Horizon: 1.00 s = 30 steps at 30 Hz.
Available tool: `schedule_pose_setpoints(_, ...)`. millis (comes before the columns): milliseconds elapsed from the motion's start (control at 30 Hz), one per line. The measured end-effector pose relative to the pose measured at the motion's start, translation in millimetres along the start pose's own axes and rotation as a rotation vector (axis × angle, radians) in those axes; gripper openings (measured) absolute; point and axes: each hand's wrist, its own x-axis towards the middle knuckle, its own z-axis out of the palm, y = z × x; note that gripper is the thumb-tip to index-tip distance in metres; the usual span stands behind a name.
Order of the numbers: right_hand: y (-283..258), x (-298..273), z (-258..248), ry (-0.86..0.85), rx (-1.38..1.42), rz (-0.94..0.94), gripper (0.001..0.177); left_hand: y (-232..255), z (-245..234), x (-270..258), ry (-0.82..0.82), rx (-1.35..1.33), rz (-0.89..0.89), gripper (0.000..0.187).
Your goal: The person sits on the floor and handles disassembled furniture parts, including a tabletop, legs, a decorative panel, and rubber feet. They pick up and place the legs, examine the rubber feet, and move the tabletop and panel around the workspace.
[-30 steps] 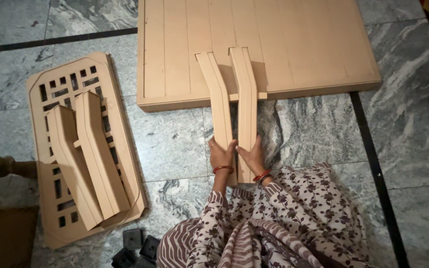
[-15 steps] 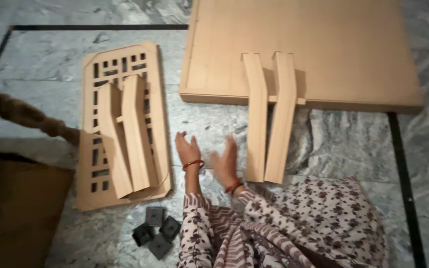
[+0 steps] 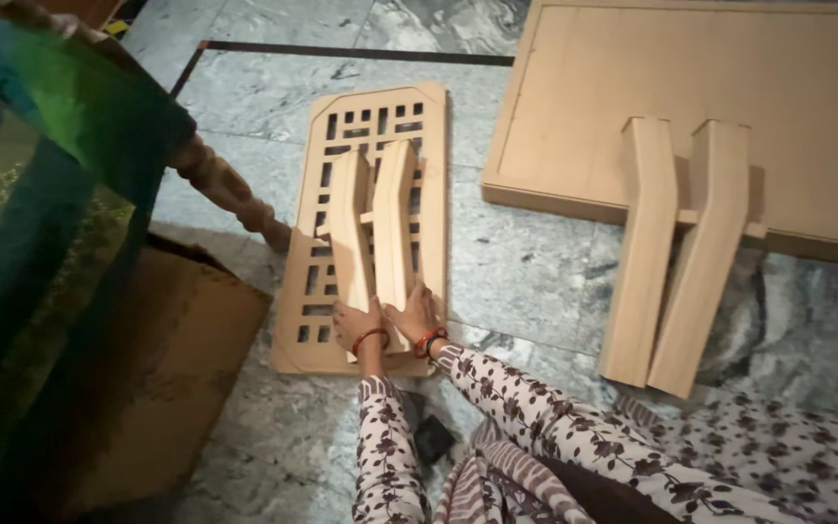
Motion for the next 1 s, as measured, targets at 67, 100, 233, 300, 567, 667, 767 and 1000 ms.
schedule_pose_setpoints(67, 0, 0, 8, -0.051, -0.148, 0.053, 0.097, -4, 0, 7, -0.012, -0.030, -0.004, 0.092)
schedule_pose_setpoints(100, 1, 1, 10, -0.078, -0.226, 0.081, 0.092, -6, -1, 8, -0.020, -0.045, -0.009, 0.092)
schedule_pose_setpoints(233, 8, 4, 19, -0.036, -0.281, 0.063, 0.097, -4, -3, 13, -0.051, -0.081, -0.034, 0.081)
schedule_pose_setpoints(300, 13, 8, 20, -0.033, -0.301, 0.066, 0.096, 1, -8, 10, -0.028, -0.066, -0.062, 0.079)
schedule_pose_setpoints(567, 36, 30, -6, -0.086, -0.007, 0.110, 0.116, 28, -36, -42, 0.012, -0.146, -0.075, 0.077)
schedule_pose_setpoints(667, 30, 32, -40, -0.101, 0.282, 0.079, 0.113, 58, -47, -67, 0.001, -0.133, -0.093, 0.080)
schedule_pose_setpoints(767, 15, 26, -93, -0.060, 0.367, 0.002, 0.106, 91, -58, -98, 0.063, -0.276, -0.038, 0.080)
schedule_pose_setpoints(1000, -17, -10, -281, 0.056, 0.457, -0.298, 0.107, 178, -49, -198, -0.005, -0.520, 0.141, 0.075)
